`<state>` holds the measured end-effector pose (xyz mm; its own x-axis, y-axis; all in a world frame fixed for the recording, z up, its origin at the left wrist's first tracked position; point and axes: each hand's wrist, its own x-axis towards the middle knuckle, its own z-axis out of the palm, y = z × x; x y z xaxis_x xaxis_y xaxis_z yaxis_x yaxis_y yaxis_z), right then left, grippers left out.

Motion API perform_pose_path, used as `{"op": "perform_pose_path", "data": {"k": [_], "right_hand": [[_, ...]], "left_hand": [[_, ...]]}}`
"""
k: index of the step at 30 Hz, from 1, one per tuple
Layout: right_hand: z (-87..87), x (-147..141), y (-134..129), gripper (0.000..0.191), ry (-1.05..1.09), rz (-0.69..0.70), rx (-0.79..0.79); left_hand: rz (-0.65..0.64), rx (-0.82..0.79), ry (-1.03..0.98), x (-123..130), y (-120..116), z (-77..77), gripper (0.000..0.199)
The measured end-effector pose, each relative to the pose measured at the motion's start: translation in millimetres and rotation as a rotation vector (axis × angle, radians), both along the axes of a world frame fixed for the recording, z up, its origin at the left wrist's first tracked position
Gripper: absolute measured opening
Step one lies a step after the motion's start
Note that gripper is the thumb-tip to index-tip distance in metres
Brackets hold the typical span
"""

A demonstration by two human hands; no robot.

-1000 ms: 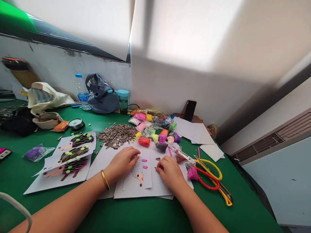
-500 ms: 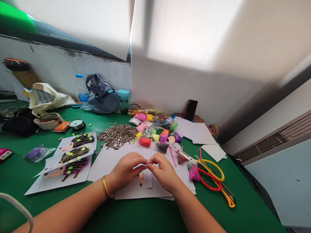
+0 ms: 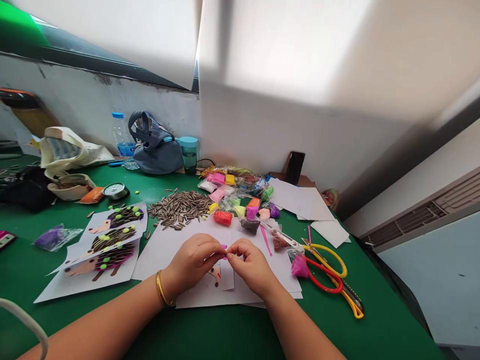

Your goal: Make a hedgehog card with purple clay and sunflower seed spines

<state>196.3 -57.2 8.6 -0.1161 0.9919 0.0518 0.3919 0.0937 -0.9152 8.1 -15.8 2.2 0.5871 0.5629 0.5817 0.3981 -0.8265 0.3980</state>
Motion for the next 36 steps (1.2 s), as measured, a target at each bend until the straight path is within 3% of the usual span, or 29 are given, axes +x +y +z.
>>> {"op": "perform_pose_path", "data": {"k": [20, 30, 36], "right_hand": [[-1.7, -2.6, 0.5, 0.011, -0.093, -0.019, 0.048], [-6.9, -8.5, -3.0, 0.009, -0.326, -0.068, 0.276], [-18.9, 4.1, -1.6, 0.014, -0.504, -0.084, 0.353]], "left_hand": [[-0.012, 0.017, 0.078, 1.5, -1.8, -0.1, 0.013], [0.054, -0.002, 0.210, 2.5, -6.6, -1.7, 0.008], [0.105, -0.220, 0.050, -1.7, 1.3, 0.6, 0.007]]}}
